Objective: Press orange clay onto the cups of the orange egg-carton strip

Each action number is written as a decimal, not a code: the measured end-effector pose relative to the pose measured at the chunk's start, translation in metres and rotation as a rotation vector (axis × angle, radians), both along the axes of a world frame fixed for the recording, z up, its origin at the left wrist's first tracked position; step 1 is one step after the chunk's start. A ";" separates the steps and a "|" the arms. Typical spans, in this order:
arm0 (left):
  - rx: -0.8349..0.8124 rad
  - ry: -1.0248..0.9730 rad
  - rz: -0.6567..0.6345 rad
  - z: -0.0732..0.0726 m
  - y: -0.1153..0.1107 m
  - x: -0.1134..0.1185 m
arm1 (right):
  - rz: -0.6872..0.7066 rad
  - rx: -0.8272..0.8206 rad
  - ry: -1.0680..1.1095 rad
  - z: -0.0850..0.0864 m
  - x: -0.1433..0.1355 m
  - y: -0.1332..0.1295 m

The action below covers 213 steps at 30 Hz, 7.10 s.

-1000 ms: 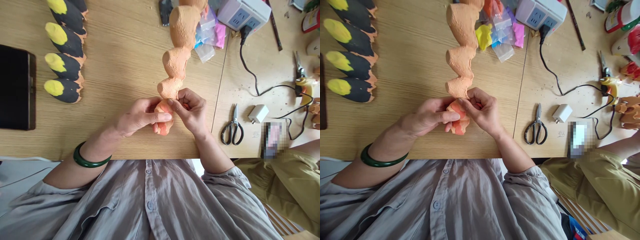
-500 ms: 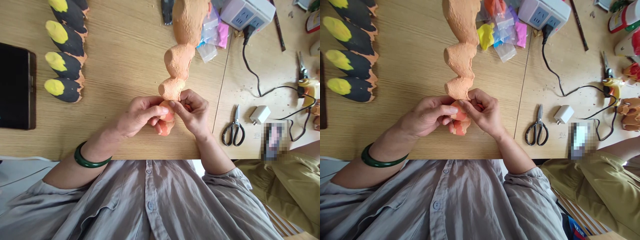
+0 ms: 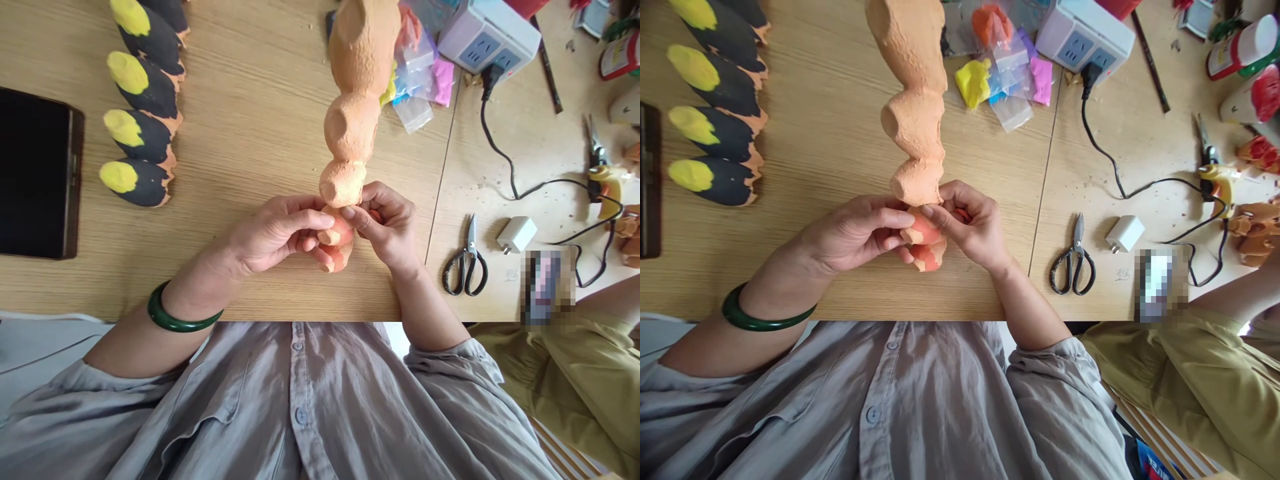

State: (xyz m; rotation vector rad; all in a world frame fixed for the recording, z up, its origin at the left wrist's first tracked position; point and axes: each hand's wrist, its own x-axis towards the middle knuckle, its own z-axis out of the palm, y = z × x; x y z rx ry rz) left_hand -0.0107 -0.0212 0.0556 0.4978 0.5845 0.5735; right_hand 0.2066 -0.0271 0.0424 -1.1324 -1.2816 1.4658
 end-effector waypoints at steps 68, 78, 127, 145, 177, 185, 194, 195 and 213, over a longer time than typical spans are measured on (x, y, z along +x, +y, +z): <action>0.173 0.095 0.074 0.005 -0.011 0.009 | -0.065 -0.364 0.188 -0.039 -0.001 0.012; 0.005 -0.012 0.071 0.006 -0.007 0.011 | -0.142 -0.194 0.172 -0.008 -0.007 0.005; 0.264 0.191 0.130 0.002 -0.014 0.014 | -0.248 -0.358 0.209 0.007 -0.017 0.004; 0.088 0.168 -0.031 0.004 0.004 0.001 | -0.194 0.134 0.053 0.012 -0.011 -0.003; 0.362 0.400 -0.027 0.002 -0.003 0.005 | -0.108 0.227 -0.201 0.000 -0.018 -0.009; 0.254 0.293 0.007 0.009 -0.003 0.007 | -0.176 0.201 -0.190 0.000 -0.014 -0.007; 0.324 0.317 -0.045 0.009 -0.001 0.005 | -0.179 0.172 -0.142 -0.002 -0.015 -0.008; 0.332 0.322 -0.039 0.008 -0.001 0.005 | -0.174 0.174 -0.142 -0.002 -0.015 -0.008; 0.411 0.269 -0.030 0.003 -0.003 0.009 | -0.241 0.275 -0.213 -0.009 -0.014 -0.004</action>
